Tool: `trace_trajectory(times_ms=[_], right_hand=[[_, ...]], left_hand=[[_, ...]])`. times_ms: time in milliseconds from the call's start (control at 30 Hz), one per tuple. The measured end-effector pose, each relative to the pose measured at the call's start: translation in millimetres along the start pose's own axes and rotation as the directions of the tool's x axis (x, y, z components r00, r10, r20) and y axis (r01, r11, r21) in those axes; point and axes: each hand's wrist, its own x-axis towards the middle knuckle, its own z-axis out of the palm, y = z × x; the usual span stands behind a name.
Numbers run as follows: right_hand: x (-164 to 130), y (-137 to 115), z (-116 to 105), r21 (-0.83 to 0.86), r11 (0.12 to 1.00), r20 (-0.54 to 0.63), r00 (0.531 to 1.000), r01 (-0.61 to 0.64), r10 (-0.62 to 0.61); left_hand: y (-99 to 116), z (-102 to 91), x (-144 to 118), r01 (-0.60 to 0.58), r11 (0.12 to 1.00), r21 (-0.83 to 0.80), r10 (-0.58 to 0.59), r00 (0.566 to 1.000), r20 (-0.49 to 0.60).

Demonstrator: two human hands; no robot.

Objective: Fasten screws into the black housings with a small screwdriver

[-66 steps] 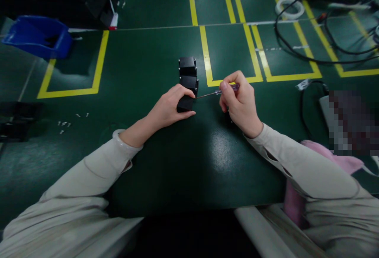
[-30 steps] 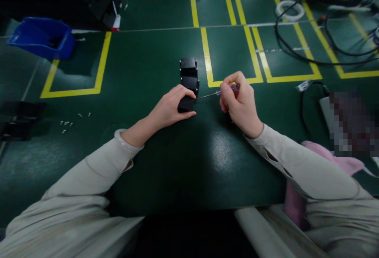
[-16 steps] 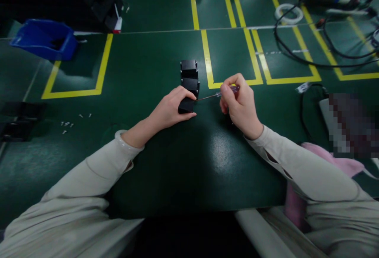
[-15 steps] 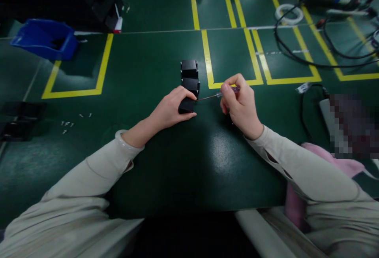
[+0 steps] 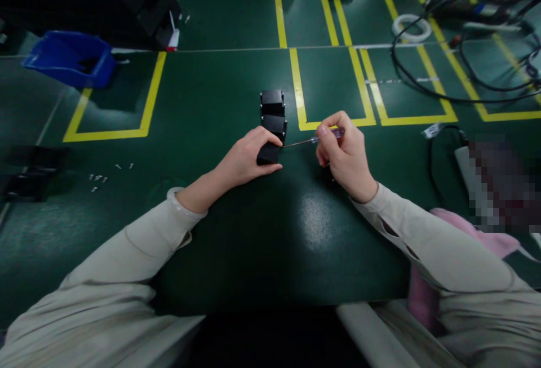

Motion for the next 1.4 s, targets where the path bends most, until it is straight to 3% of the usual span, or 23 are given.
trace_trajectory(times_ms=[1400], right_hand=[[0.0,-3.2,0.8,-0.013,1.000,-0.020,1.000,-0.001,0.001]], left_hand=[[-3.4,1.9,-1.6,-0.027,1.000,-0.002,0.027,0.999,-0.019]])
